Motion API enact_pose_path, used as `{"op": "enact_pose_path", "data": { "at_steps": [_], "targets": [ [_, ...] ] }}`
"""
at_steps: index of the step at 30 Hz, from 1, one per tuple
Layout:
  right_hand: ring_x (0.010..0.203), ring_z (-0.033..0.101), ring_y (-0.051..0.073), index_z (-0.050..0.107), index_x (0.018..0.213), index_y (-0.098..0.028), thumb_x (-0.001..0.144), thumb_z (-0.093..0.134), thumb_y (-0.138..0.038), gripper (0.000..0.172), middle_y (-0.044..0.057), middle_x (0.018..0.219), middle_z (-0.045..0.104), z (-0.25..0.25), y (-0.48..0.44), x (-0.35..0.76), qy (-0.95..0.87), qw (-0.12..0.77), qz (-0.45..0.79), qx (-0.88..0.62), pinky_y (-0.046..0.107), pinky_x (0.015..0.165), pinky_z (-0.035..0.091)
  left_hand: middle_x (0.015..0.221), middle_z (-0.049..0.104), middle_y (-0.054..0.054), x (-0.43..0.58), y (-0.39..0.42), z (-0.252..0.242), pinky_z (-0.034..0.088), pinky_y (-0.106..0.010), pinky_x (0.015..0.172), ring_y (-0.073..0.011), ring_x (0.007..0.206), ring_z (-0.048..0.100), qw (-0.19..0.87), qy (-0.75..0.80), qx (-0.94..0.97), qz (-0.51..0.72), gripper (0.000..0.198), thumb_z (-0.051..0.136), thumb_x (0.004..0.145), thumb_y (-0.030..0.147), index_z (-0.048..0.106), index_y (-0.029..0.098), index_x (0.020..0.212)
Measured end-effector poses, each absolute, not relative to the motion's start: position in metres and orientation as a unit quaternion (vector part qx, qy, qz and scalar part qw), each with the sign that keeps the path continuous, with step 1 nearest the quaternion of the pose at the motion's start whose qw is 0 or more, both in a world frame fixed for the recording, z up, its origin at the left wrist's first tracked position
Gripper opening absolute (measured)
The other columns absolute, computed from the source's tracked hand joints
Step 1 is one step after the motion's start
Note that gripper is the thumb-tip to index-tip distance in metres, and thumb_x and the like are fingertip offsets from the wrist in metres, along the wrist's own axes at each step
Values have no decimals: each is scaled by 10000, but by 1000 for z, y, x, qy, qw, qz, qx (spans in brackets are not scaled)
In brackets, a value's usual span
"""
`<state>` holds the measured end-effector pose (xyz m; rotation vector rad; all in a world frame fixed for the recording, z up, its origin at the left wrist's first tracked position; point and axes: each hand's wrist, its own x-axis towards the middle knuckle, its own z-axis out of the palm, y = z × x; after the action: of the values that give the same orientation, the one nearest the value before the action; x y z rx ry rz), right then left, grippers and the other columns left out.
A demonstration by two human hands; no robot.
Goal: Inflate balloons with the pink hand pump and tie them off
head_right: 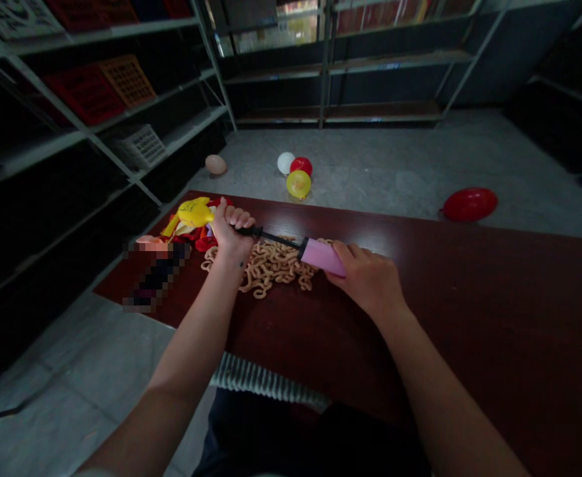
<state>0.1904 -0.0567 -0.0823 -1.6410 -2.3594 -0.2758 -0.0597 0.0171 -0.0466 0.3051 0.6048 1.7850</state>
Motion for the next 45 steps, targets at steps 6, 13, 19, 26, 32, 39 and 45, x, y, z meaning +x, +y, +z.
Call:
{"op": "enact_pose_path", "data": {
  "at_steps": [6,13,19,26,32,39,45],
  "targets": [
    [809,643,276,527,1298,-218,854,575,-420,490,113,1011,697,-79,-64,181,-815,116,-95,-559,353,637,388,432,185,71,-47,9,-45,220,-207,384,-41,340,202,583,271,135,754,597,466,985,397,221,189,481],
    [830,649,292,494,1334,-180,859,579,-412,535,147,1060,690,-76,-69,167,-814,124,-71,-563,354,635,391,436,195,63,-21,-1,-46,211,-232,374,-49,332,208,601,270,139,739,577,479,978,357,227,194,486],
    [868,662,304,482,1360,-179,838,611,-414,587,149,1166,682,-79,-70,165,-809,137,-54,-570,359,650,413,436,209,60,-3,-9,-49,230,-237,395,-57,344,219,616,284,135,722,565,424,998,389,228,194,506],
    [913,653,295,529,1321,-232,875,540,-507,524,123,1180,682,-85,-64,163,-801,168,-46,-573,363,688,418,438,223,55,-12,-3,-48,216,-250,397,-66,352,212,607,282,118,734,594,372,995,508,240,195,508],
    [904,633,300,543,1302,-197,909,474,-535,523,147,1090,691,-85,-60,164,-809,165,-102,-554,371,702,391,423,202,51,-25,2,-43,205,-249,394,-70,346,205,614,229,111,747,598,324,1017,471,236,191,496],
    [828,618,232,560,1253,-190,917,495,-525,479,86,986,705,-91,-54,184,-809,160,-236,-514,330,687,367,418,205,60,-40,8,-41,199,-237,384,-63,326,216,600,212,78,767,575,337,1019,442,217,190,517],
    [837,612,227,558,1241,-199,909,539,-450,416,87,1029,703,-88,-47,205,-805,155,-259,-511,326,689,363,418,216,64,-60,13,-39,208,-227,378,-59,322,231,576,198,68,790,561,351,1019,413,226,190,520]
  ]
}}
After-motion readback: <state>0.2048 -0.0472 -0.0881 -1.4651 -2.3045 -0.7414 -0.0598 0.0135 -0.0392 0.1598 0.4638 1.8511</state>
